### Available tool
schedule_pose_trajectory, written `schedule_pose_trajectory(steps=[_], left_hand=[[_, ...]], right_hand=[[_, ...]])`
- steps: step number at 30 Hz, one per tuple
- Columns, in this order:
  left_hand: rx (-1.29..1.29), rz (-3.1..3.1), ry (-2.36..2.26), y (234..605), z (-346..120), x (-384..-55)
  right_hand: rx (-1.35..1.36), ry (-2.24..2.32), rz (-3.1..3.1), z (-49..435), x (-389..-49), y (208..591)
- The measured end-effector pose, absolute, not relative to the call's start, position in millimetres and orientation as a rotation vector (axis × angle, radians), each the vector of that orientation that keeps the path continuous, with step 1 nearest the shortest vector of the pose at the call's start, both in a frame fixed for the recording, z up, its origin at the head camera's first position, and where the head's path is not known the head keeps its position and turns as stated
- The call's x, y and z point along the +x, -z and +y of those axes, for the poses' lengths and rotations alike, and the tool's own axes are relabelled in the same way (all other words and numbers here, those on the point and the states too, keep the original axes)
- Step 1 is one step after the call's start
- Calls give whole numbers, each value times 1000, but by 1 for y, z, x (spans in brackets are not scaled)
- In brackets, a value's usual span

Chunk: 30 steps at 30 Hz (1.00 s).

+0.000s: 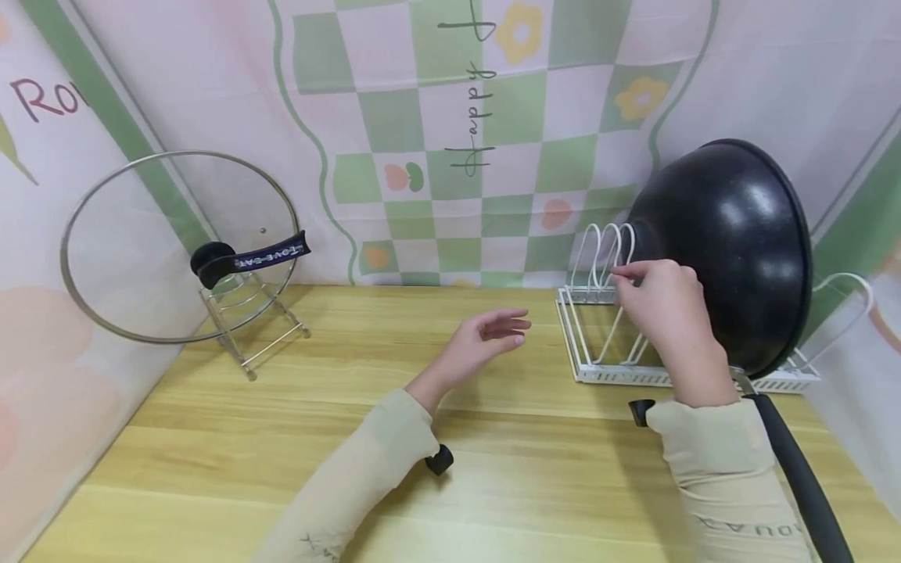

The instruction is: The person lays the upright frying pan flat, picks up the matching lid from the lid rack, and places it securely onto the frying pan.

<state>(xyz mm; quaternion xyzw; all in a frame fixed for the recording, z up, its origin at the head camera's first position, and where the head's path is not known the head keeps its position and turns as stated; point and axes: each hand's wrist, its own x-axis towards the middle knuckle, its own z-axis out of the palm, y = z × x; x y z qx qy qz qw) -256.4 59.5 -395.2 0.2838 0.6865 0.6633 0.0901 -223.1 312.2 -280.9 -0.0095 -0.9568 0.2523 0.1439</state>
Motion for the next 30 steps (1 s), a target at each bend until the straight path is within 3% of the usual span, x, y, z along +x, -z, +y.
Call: schedule_pose_trajectory(steps=[30], left_hand=[[803,2115,-1971,410,130,-264]], right_hand=[[-43,-842,-2770,315,-220,281]])
